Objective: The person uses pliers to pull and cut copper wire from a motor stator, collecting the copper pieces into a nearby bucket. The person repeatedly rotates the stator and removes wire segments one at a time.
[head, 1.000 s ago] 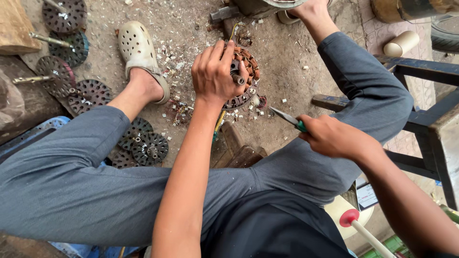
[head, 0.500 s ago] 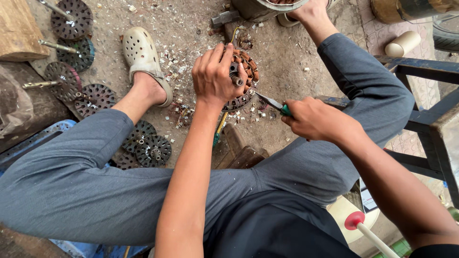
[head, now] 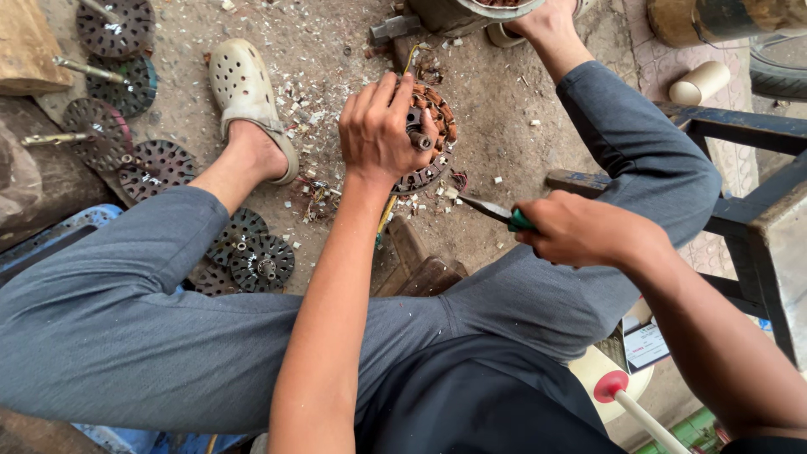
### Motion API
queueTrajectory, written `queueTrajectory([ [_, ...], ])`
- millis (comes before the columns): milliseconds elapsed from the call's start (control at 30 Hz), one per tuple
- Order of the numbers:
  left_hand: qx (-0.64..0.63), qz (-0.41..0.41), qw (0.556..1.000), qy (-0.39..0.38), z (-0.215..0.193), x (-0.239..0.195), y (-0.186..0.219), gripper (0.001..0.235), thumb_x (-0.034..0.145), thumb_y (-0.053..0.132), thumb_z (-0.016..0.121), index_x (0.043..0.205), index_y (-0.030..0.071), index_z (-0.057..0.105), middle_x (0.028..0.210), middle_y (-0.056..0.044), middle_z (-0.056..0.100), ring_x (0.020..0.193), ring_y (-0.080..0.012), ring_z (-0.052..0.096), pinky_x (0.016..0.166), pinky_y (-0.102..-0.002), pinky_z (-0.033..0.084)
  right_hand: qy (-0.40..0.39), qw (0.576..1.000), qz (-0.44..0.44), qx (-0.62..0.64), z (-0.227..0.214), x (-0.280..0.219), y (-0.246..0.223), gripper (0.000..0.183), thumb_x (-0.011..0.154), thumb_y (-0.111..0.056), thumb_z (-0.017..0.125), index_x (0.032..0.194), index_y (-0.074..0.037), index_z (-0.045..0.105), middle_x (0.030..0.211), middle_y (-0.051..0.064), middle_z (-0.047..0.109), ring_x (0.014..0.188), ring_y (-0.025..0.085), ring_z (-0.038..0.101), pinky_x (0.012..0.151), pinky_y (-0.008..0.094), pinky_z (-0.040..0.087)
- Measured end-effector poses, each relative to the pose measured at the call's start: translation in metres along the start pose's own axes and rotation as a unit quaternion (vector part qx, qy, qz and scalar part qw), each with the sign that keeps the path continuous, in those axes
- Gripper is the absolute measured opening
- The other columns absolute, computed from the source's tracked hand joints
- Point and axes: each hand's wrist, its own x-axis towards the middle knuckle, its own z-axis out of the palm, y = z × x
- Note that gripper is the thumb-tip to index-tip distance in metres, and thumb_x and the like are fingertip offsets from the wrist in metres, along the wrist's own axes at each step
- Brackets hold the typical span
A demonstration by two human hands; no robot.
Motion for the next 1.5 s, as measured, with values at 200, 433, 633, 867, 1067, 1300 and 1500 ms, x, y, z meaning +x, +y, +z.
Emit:
queueTrajectory([
  [200, 0.006, -0.003, 1.000, -0.011, -0.003, 0.001, 0.000, 0.051, 0.091, 0.036, 0.055, 0.112, -0.006, 0.074, 0.108, -0.028, 0.073, 0.088, -0.0366, 0.072, 0.074, -0.044, 0.058, 0.162, 0.987, -0.010, -0.019, 0.008, 0.011, 0.015, 0.023, 0.095, -0.024, 0.059, 0.106, -0.003, 0.059, 0.073, 0.024, 0.067, 0.075, 0.045, 0.067, 0.070, 0.055, 0.050],
  [433, 0.004, -0.003, 1.000, -0.015, -0.007, 0.004, 0.002, 0.049, 0.091, 0.034, 0.059, 0.114, -0.006, 0.074, 0.110, -0.028, 0.073, 0.088, -0.0359, 0.072, 0.076, -0.045, 0.059, 0.161, 0.986, -0.032, -0.011, -0.011, 0.024, 0.007, 0.025, 0.097, -0.025, 0.056, 0.106, -0.002, 0.059, 0.074, 0.026, 0.066, 0.077, 0.046, 0.066, 0.071, 0.057, 0.048],
  [633, 0.008, -0.003, 1.000, -0.019, -0.004, 0.000, 0.000, 0.050, 0.091, 0.035, 0.058, 0.113, -0.006, 0.074, 0.110, -0.028, 0.073, 0.089, -0.0358, 0.073, 0.076, -0.044, 0.058, 0.112, 0.994, 0.000, 0.015, -0.013, 0.034, -0.001, 0.030, 0.099, -0.032, 0.055, 0.104, -0.003, 0.061, 0.076, 0.026, 0.067, 0.078, 0.045, 0.067, 0.072, 0.057, 0.050],
  [867, 0.009, 0.000, 1.000, -0.025, 0.004, -0.001, -0.004, 0.050, 0.093, 0.036, 0.056, 0.113, -0.006, 0.075, 0.106, -0.029, 0.074, 0.084, -0.0351, 0.073, 0.068, -0.043, 0.058, 0.084, 0.996, -0.003, 0.011, -0.024, 0.030, -0.007, 0.032, 0.101, -0.033, 0.054, 0.101, -0.002, 0.061, 0.070, 0.022, 0.068, 0.068, 0.039, 0.068, 0.067, 0.052, 0.052],
  [1067, 0.003, -0.006, 1.000, -0.021, -0.002, 0.001, -0.001, 0.052, 0.093, 0.037, 0.056, 0.114, -0.006, 0.074, 0.109, -0.028, 0.073, 0.086, -0.0343, 0.072, 0.074, -0.043, 0.058, -0.075, 0.979, 0.001, 0.189, -0.006, 0.007, 0.018, 0.027, 0.096, -0.032, 0.056, 0.101, -0.006, 0.061, 0.071, 0.014, 0.073, 0.064, 0.034, 0.072, 0.061, 0.047, 0.057],
  [1300, -0.043, 0.002, 0.998, -0.055, -0.022, 0.016, -0.003, 0.053, 0.086, 0.044, 0.063, 0.109, -0.002, 0.076, 0.105, -0.022, 0.074, 0.082, -0.0323, 0.070, 0.074, -0.042, 0.057, 0.223, 0.974, -0.026, -0.037, 0.078, 0.012, 0.037, 0.026, 0.092, -0.014, 0.060, 0.116, -0.004, 0.059, 0.081, 0.025, 0.068, 0.078, 0.046, 0.066, 0.070, 0.054, 0.051],
  [1500, -0.056, -0.011, 0.933, -0.355, -0.029, 0.033, -0.019, 0.043, 0.086, 0.038, 0.065, 0.116, 0.010, 0.077, 0.110, -0.009, 0.078, 0.092, -0.0254, 0.070, 0.081, -0.039, 0.056, 0.215, 0.954, -0.047, 0.203, 0.079, 0.013, 0.017, 0.033, 0.093, -0.020, 0.062, 0.121, -0.003, 0.057, 0.078, 0.026, 0.066, 0.074, 0.046, 0.062, 0.066, 0.052, 0.047],
])
